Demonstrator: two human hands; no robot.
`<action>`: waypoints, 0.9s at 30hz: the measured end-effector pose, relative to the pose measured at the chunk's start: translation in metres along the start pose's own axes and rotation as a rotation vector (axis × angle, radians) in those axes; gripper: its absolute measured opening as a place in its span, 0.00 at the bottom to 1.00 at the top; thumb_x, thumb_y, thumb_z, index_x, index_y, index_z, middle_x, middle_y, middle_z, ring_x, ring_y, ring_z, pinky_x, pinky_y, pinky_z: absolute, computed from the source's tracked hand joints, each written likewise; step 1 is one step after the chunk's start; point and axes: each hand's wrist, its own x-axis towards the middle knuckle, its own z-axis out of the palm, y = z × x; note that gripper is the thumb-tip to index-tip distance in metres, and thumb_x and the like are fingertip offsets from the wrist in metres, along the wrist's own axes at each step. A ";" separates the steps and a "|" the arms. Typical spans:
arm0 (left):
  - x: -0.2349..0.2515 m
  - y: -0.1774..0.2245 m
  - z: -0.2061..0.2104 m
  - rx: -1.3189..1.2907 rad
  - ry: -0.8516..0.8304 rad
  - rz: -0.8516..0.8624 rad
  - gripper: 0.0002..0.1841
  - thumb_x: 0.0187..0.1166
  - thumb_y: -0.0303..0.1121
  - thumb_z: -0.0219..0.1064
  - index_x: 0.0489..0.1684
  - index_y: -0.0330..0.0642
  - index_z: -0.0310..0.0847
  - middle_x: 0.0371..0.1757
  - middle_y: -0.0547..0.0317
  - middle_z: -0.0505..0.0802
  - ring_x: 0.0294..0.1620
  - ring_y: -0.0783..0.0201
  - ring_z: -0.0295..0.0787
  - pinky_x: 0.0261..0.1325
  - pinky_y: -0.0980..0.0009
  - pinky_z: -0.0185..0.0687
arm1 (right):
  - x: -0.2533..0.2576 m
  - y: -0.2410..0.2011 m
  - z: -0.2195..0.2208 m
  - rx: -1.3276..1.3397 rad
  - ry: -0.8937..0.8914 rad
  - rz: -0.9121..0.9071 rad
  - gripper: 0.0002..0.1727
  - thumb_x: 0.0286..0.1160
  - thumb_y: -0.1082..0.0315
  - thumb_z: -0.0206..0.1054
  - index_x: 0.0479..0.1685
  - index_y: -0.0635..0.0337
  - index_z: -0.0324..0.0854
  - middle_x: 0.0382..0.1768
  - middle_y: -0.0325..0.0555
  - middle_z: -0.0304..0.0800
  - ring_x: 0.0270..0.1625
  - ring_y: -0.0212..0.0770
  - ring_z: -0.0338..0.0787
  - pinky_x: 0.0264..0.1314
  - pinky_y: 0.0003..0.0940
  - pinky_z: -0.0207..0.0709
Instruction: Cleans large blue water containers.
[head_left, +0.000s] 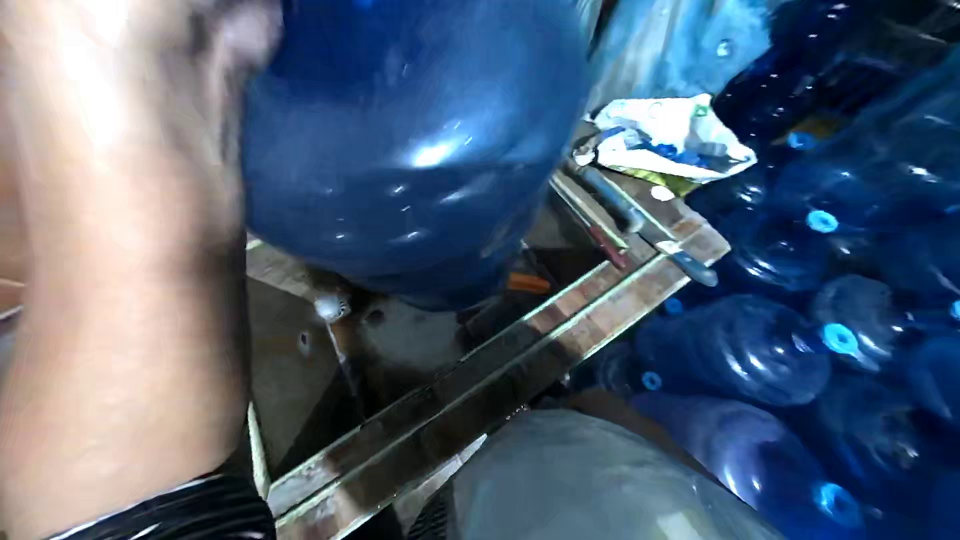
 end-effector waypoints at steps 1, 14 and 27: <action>0.010 0.005 0.009 -0.165 0.080 -0.217 0.09 0.86 0.35 0.61 0.46 0.40 0.84 0.40 0.68 0.86 0.40 0.86 0.80 0.47 0.85 0.76 | -0.010 -0.017 -0.016 -0.027 -0.052 0.029 0.26 0.95 0.55 0.50 0.73 0.66 0.80 0.72 0.69 0.82 0.78 0.69 0.79 0.79 0.69 0.66; -0.120 -0.149 0.202 -0.483 0.108 -0.919 0.38 0.69 0.26 0.79 0.79 0.25 0.62 0.71 0.34 0.82 0.70 0.57 0.82 0.76 0.63 0.75 | -0.038 0.023 -0.135 0.136 -0.139 -0.250 0.23 0.93 0.57 0.55 0.57 0.70 0.87 0.50 0.65 0.92 0.55 0.58 0.91 0.66 0.59 0.77; -0.042 -0.141 0.289 -0.519 0.199 -1.272 0.20 0.87 0.42 0.60 0.70 0.39 0.77 0.58 0.56 0.88 0.55 0.70 0.86 0.61 0.66 0.82 | 0.174 -0.046 -0.318 0.142 0.098 -0.331 0.19 0.93 0.67 0.51 0.68 0.71 0.80 0.58 0.67 0.88 0.58 0.58 0.90 0.66 0.55 0.81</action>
